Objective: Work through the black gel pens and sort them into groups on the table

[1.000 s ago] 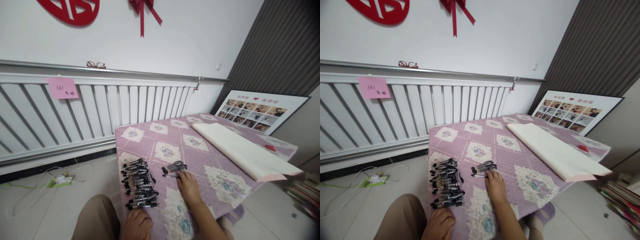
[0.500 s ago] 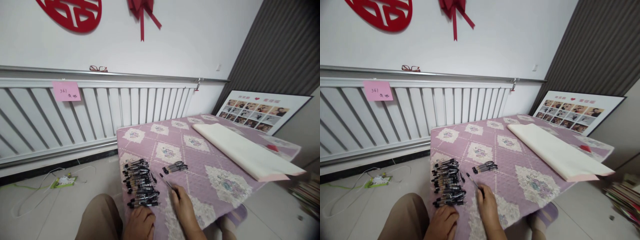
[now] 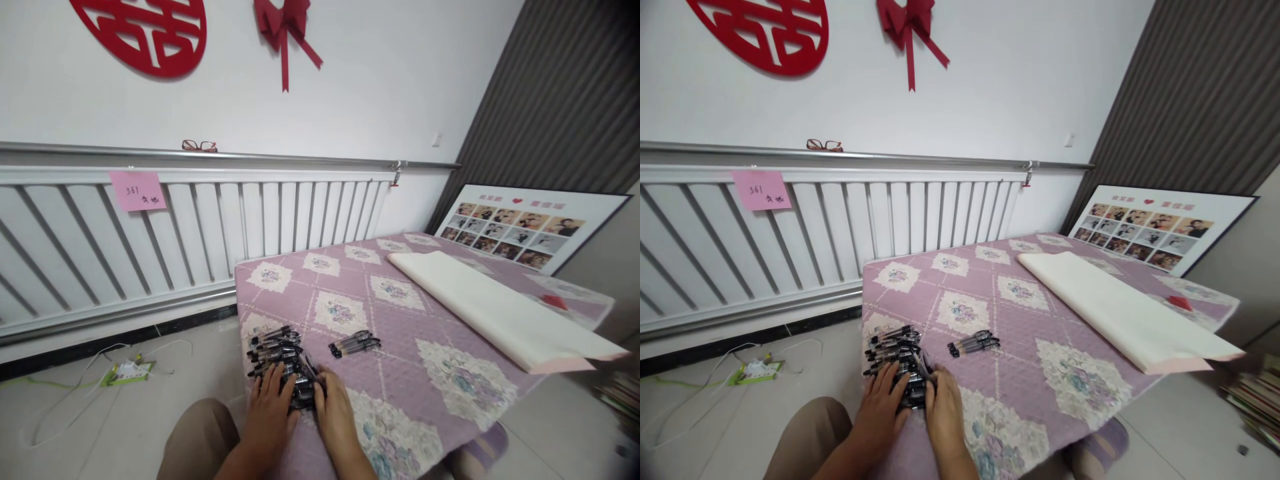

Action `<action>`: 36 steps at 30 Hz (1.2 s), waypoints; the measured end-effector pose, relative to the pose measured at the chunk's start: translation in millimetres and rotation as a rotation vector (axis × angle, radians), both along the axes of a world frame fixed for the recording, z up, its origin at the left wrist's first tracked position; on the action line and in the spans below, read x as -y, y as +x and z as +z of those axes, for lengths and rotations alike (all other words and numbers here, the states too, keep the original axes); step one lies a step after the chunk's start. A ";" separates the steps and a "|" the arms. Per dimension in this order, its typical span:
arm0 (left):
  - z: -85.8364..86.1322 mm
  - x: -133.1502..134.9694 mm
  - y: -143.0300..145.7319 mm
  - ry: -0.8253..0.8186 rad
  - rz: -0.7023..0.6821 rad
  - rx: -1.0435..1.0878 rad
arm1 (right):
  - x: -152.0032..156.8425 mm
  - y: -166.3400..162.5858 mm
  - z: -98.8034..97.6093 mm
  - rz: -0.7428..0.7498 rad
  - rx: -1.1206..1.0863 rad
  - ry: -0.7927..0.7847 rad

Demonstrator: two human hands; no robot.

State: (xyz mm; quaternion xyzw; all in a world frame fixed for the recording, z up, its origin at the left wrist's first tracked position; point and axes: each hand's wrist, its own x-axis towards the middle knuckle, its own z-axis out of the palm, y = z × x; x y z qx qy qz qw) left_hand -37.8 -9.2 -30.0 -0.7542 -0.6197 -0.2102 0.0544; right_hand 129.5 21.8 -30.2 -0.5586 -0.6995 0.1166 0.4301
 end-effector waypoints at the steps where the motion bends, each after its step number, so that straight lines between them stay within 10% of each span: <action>1: -0.8 -4.1 -0.1 0.020 0.010 0.000 | -4.6 -1.7 3.2 0.002 -0.006 -0.032; 36: 16.6 -24.4 1.8 0.256 0.015 0.076 | -42.2 4.8 13.9 -0.140 -0.562 -0.141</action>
